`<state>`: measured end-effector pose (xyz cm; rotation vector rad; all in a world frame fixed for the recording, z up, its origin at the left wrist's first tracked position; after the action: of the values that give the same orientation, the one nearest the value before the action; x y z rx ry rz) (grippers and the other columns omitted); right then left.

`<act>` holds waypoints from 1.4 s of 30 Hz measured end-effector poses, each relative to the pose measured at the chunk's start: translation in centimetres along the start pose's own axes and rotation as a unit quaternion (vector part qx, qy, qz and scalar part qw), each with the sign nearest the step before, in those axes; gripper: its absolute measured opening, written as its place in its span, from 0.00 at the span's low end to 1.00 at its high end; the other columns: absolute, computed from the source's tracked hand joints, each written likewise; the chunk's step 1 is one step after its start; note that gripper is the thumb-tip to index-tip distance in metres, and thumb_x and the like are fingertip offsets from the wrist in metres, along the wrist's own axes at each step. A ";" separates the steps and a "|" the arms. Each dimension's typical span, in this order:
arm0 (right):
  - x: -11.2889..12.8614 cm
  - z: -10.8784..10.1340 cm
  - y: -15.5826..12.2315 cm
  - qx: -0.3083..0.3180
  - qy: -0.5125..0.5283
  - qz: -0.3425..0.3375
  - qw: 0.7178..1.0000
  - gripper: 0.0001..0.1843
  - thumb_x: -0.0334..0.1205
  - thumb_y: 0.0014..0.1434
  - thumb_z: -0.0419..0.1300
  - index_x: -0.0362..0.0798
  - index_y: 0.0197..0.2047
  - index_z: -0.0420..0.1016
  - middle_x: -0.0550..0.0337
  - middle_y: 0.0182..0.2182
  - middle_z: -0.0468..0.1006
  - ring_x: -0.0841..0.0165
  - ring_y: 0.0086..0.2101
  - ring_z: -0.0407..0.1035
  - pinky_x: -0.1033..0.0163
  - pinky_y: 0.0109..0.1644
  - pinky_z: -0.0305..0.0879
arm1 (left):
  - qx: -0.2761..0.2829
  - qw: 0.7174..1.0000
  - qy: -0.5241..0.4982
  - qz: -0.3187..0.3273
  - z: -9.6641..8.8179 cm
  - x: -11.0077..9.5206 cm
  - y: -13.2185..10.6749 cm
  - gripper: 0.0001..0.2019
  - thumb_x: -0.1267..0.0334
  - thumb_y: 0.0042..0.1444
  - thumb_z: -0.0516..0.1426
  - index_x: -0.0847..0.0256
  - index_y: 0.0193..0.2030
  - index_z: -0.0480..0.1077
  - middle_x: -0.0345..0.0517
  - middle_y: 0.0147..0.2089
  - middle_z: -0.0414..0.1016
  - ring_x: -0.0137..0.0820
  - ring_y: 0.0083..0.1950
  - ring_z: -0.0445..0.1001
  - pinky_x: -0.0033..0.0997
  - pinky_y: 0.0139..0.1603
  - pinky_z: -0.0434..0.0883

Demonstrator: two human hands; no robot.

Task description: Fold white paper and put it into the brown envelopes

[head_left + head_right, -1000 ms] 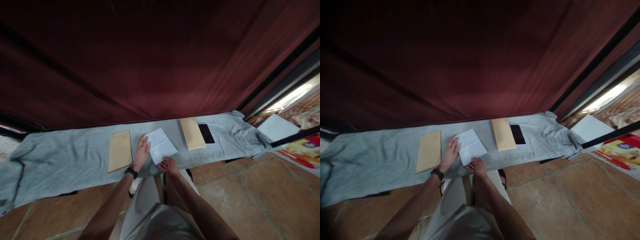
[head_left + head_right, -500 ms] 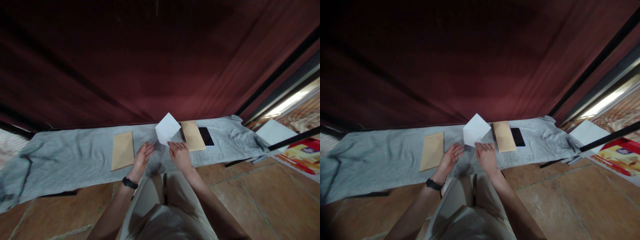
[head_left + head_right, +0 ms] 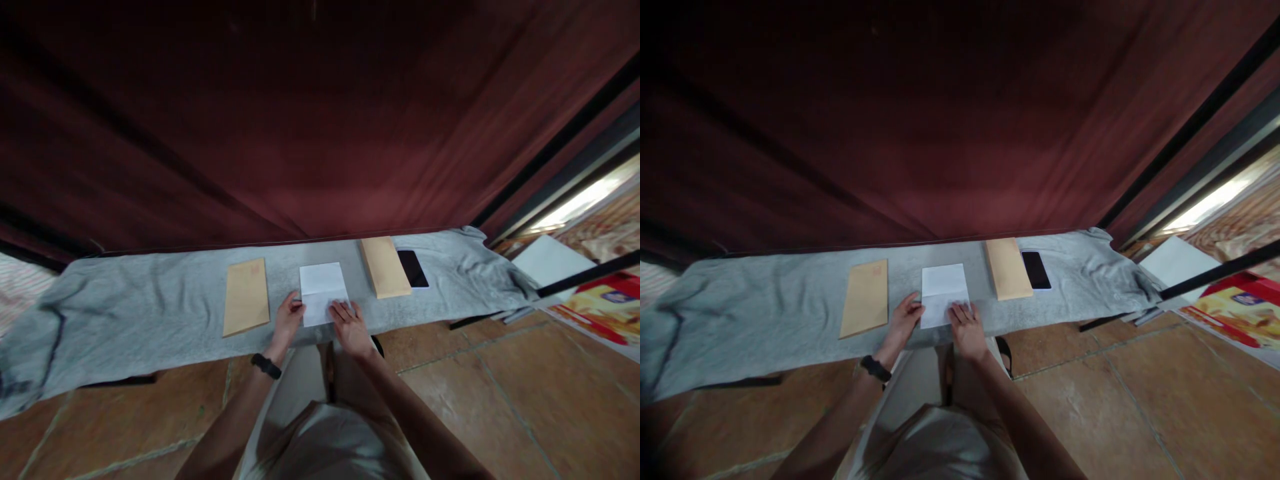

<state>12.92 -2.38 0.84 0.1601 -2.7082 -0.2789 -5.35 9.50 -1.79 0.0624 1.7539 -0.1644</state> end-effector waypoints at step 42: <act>-4.2 -0.3 -0.2 -0.023 0.095 -0.011 0.995 0.16 0.32 0.68 0.56 0.51 0.55 0.79 0.55 0.54 0.80 0.62 0.54 0.72 0.53 0.63 0.65 | 0.165 0.893 0.285 0.307 -2.3 -0.8 -3.0 0.14 0.60 0.69 0.51 0.55 0.52 0.77 0.45 0.58 0.79 0.35 0.63 0.74 0.47 0.66 0.71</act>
<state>16.87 -1.94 -0.60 0.1932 -2.5097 -0.3167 -7.84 6.89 -0.37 0.9916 2.1750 0.0318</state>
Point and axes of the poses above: each hand's wrist, its own y-axis towards the middle knuckle, its own z-axis out of the palm, x = y × z, the point moved 2 cm from there along y, towards the middle knuckle
